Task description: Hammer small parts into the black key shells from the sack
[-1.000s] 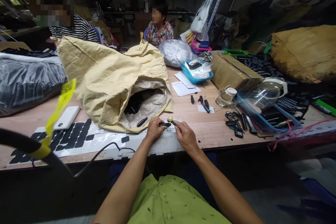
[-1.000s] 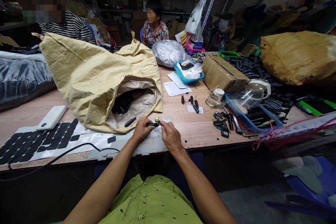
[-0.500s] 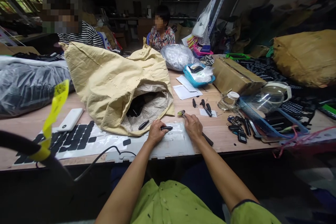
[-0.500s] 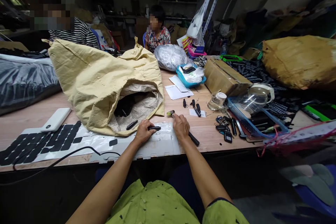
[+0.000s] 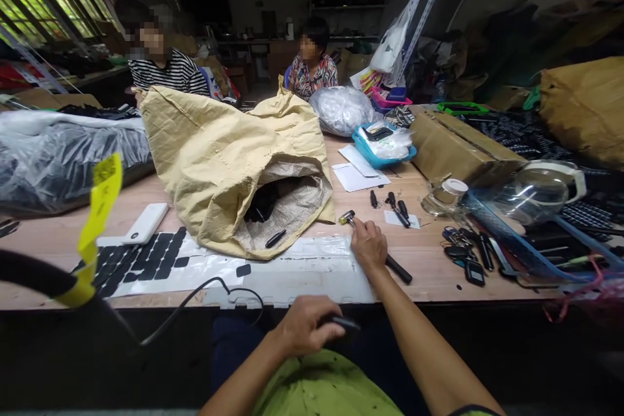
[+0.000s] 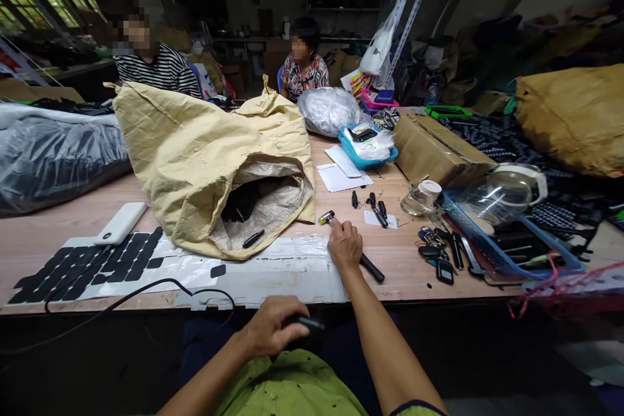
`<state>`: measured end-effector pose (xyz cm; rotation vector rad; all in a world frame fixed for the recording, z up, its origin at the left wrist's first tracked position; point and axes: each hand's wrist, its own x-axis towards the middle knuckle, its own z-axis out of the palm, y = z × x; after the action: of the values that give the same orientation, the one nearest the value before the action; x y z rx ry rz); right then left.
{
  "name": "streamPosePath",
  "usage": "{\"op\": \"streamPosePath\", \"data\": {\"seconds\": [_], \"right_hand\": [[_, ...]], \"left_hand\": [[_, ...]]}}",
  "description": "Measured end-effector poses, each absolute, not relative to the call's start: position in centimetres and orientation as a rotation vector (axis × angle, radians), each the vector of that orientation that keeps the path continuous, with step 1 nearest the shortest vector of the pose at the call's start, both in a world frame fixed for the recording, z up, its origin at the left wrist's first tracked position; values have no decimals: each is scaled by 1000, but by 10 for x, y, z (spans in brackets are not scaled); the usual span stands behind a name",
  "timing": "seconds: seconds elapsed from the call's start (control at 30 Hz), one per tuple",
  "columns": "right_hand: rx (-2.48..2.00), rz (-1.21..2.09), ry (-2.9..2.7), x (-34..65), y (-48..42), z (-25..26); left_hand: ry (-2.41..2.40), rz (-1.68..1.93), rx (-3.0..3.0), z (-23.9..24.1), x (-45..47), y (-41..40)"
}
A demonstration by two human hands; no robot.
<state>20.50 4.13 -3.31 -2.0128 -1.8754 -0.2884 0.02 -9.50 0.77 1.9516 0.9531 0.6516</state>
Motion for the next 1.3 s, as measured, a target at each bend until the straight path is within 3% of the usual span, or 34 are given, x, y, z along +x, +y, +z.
{"op": "streamPosePath", "data": {"seconds": [0.23, 0.4, 0.57, 0.7, 0.87, 1.03, 1.17, 1.3], "right_hand": [[-2001, -298, -1870, 204, 42, -35], [-2012, -314, -1881, 206, 43, -36], [-2014, -302, -1892, 205, 44, -37], [-2020, -290, -1881, 203, 44, -36], [-2031, -276, -1878, 201, 44, -34], [-2041, -268, -1873, 199, 43, -32], [-2037, -289, -1868, 197, 43, -31], [-2045, -284, -1868, 197, 43, -31]], "left_hand": [[1383, 100, 1773, -62, 1, -120], [1247, -185, 1844, -40, 5, -113], [1153, 199, 1847, 33, 0, -82], [1888, 568, 1835, 55, -27, -31], [2376, 289, 1705, 37, -63, 6], [2280, 419, 1838, 25, -62, 4], [1881, 637, 2092, 21, -31, 1], [1696, 589, 2157, 11, -2, 4]]}}
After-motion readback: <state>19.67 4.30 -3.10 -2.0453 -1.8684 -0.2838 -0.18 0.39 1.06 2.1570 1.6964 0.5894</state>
